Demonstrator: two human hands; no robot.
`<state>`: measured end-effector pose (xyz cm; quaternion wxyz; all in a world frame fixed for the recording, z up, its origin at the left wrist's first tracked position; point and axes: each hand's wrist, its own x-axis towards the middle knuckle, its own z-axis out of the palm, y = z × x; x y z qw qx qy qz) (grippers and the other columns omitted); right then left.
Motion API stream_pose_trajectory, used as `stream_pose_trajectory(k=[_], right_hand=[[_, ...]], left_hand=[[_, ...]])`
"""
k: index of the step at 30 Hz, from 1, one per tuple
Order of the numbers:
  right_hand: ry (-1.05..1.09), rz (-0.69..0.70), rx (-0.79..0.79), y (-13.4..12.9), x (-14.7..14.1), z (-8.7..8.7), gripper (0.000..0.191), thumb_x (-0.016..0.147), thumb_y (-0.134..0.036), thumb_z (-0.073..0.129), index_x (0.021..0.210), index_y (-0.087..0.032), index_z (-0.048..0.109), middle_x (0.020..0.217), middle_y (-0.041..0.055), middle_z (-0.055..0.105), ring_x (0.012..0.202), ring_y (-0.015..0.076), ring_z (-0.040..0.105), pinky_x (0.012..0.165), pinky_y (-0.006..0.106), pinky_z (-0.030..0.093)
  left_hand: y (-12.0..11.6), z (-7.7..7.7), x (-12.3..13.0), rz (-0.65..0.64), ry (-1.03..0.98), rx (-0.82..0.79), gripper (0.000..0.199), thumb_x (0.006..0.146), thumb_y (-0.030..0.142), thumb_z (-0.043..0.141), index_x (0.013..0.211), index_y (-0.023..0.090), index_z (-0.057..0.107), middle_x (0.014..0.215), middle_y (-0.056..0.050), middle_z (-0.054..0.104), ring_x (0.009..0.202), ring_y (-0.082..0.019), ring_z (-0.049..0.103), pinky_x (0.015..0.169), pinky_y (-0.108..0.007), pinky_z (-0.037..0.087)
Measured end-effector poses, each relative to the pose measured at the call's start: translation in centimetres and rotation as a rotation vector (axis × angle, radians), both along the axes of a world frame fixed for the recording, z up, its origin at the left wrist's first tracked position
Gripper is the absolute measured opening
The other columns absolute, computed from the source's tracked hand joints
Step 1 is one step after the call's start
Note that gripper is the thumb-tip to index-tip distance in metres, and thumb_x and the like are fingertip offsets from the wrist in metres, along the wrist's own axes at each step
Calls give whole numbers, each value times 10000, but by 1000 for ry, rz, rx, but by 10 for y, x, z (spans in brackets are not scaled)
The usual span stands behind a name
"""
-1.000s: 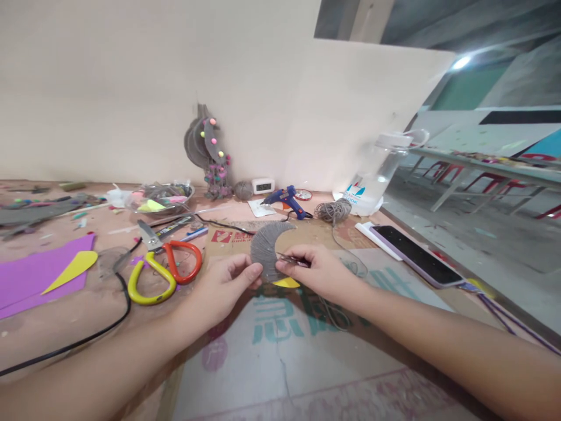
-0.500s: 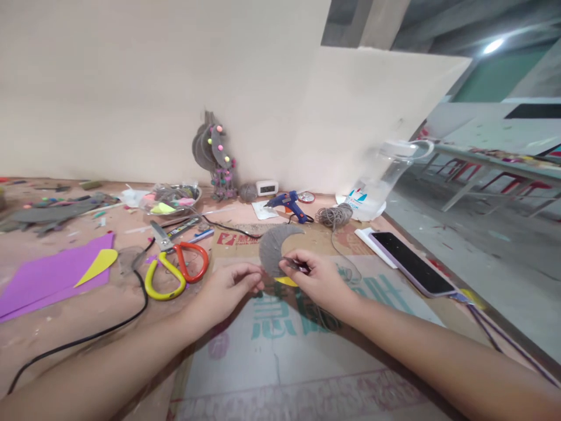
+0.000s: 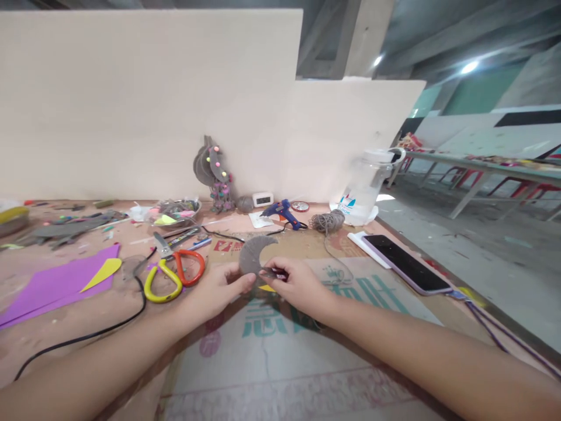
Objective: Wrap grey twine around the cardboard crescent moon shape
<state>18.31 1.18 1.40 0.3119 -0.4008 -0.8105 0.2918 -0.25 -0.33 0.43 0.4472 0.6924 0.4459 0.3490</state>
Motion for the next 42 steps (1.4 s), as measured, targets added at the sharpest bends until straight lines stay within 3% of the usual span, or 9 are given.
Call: stream_pose_trajectory(k=[3,5,11,15,21,25,31,35,42], right_hand=[[32,-28,-41,2,-1,0,84,772,-201,527,741,-150,586,644,-9,554,596,103,485,535,196,342],[50,-37,-67,3,-1,0,92,777,-217,533,747,-147,584,655,-5,559,604,106,490,543,198,350],[75,-44,-89,5,3,0,163,810,-272,509,699,-158,544,609,-30,482,558,88,426,504,193,323],[73,-43,-77,4,2,3,171,820,-277,502,700,-162,544,594,-36,465,541,84,407,492,194,314],[46,-24,-69,3,2,1,129,808,-254,519,731,-161,565,615,-26,512,556,85,443,496,189,332],[3,4,-44,3,1,-2,66,783,-194,533,754,-169,587,637,-25,538,559,83,451,493,186,324],[56,-42,-48,4,0,0,125,812,-235,511,713,-167,547,608,-35,486,548,79,422,493,188,323],[82,-89,1,4,1,3,164,828,-259,494,698,-167,532,599,-35,468,552,81,417,509,192,331],[55,-79,15,4,1,0,117,804,-253,531,720,-175,555,593,-35,473,531,82,403,483,197,316]], left_hand=[[2,2,-2,-105,-89,-40,214,813,308,521,931,148,602,811,-25,621,736,-143,547,690,-253,432],[5,1,-5,-135,-98,-79,207,793,273,546,940,143,612,867,-43,644,768,-151,560,716,-263,434],[10,-2,-9,-45,-26,-115,189,777,314,550,697,151,601,655,12,591,623,-119,527,617,-229,409],[7,0,-8,-95,-5,-99,171,772,318,557,779,162,627,728,-2,612,685,-135,548,637,-234,421],[7,-1,-8,-39,63,-46,306,804,426,500,734,152,615,668,0,595,624,-129,533,572,-226,412],[8,-2,-5,13,71,-69,298,773,424,548,874,159,639,777,-27,651,673,-153,568,599,-249,445],[9,2,-4,-137,-20,-12,242,789,228,534,1019,183,597,894,-30,657,818,-164,591,734,-270,458],[8,2,-7,-131,18,3,166,814,262,512,920,187,613,866,-18,646,790,-152,582,709,-256,446],[5,2,-7,-38,52,-49,253,798,395,526,739,162,606,681,12,590,646,-123,528,611,-234,406]])
